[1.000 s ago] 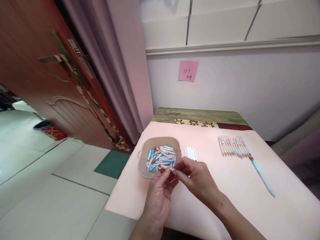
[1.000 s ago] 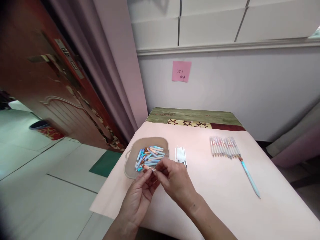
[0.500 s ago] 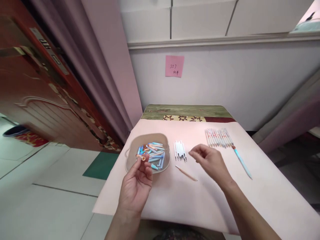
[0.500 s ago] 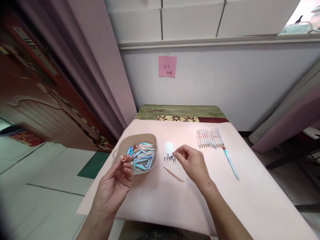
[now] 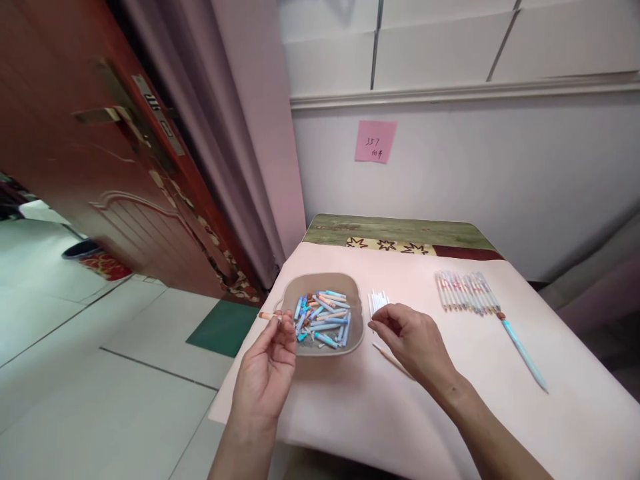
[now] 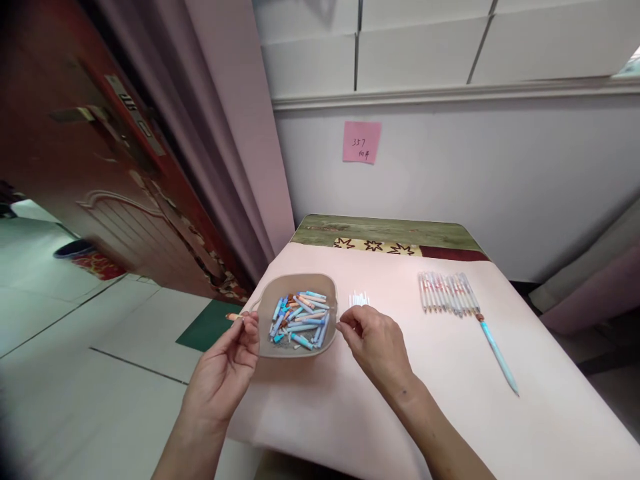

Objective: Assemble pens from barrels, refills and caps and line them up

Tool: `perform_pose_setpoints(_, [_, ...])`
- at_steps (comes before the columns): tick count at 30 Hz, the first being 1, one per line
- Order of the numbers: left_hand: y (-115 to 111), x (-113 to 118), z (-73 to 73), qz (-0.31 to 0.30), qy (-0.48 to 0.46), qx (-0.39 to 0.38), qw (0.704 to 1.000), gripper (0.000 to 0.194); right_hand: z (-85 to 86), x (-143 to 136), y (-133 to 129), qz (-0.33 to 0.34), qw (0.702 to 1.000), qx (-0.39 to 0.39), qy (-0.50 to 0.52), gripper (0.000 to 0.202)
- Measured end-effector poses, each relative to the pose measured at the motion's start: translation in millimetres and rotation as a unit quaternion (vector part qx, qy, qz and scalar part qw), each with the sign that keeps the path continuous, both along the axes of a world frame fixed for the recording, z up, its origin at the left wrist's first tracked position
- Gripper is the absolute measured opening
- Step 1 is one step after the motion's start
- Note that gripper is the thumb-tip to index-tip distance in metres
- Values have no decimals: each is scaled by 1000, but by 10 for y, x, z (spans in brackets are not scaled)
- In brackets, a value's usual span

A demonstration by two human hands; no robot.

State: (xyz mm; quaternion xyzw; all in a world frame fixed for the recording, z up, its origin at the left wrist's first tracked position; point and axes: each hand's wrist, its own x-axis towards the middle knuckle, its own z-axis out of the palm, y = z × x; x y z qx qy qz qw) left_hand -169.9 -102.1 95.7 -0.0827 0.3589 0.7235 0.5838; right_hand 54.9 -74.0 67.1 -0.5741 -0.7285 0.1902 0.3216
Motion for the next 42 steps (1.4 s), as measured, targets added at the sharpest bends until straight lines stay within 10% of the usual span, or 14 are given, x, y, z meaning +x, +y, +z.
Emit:
perform_pose_setpoints(6, [-73,79,-122,-66,-17,-21,997,18,52,-39,-66,-5,998,-13,-66,22])
perform_pose_setpoints(17, [23,-140,-210,-100,-3,16,995,18,-912,356,-541,-82,970,-134,-184,25])
perform_pose_setpoints(25, [-4,-286,-196,-43,21,9,999,18,-605,222,-427,-114,976,-53,-179,27])
perform_pose_setpoints(32, [30,-166,-200,-72,25,12,997,15,-94,-569,221,134,970,-7,-204,19])
perform_pose_setpoints(42, [-29,-391,-213,-31,18,7,999,17,-373,-1385,648,314,880,-64,-352,21])
